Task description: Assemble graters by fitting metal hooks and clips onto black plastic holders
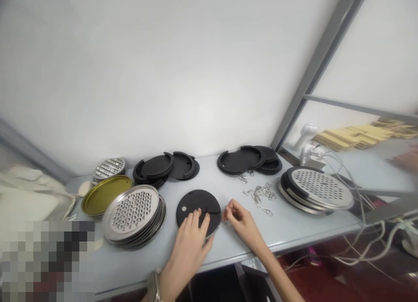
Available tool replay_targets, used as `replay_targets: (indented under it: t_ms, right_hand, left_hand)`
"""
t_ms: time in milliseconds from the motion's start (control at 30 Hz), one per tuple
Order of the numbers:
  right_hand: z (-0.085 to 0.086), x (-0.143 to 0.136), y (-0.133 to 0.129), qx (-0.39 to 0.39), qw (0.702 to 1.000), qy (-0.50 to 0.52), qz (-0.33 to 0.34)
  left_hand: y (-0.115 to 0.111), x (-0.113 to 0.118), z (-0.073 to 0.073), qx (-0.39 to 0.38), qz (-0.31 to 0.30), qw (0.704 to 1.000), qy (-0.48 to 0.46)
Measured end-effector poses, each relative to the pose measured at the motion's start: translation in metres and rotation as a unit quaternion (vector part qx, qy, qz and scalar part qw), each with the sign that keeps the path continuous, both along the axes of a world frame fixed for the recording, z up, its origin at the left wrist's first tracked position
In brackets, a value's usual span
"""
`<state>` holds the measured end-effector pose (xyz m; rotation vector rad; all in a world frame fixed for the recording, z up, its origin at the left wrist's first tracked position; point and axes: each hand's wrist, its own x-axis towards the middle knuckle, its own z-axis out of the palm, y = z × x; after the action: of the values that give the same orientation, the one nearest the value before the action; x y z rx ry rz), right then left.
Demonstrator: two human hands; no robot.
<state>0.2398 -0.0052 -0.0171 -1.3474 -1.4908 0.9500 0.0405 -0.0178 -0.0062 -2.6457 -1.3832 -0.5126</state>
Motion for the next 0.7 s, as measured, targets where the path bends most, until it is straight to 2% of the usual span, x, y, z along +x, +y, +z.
replay_targets:
  t_ms: [167,267,500,600,700]
  right_hand:
    - [-0.002,-0.002,0.003,-0.008,1.000,0.027,-0.008]
    - [-0.005,-0.005,0.013,-0.018,0.999,0.038,-0.023]
    - [-0.007,-0.021,0.029,0.008,0.994,-0.060,-0.089]
    - [-0.005,-0.023,0.025,0.011,0.994,-0.072,-0.078]
    - [-0.006,-0.022,0.023,0.014,0.994,-0.073,-0.081]
  left_hand:
    - [0.006,0.029,-0.013,0.041,0.026,0.996,0.081]
    - [0.002,0.047,-0.021,0.032,0.039,0.996,0.077]
    - [-0.027,0.072,-0.045,0.001,0.104,0.993,0.050]
    - [-0.043,0.076,-0.056,0.034,0.062,0.996,0.056]
    - [-0.048,0.082,-0.062,0.088,0.092,0.988,0.088]
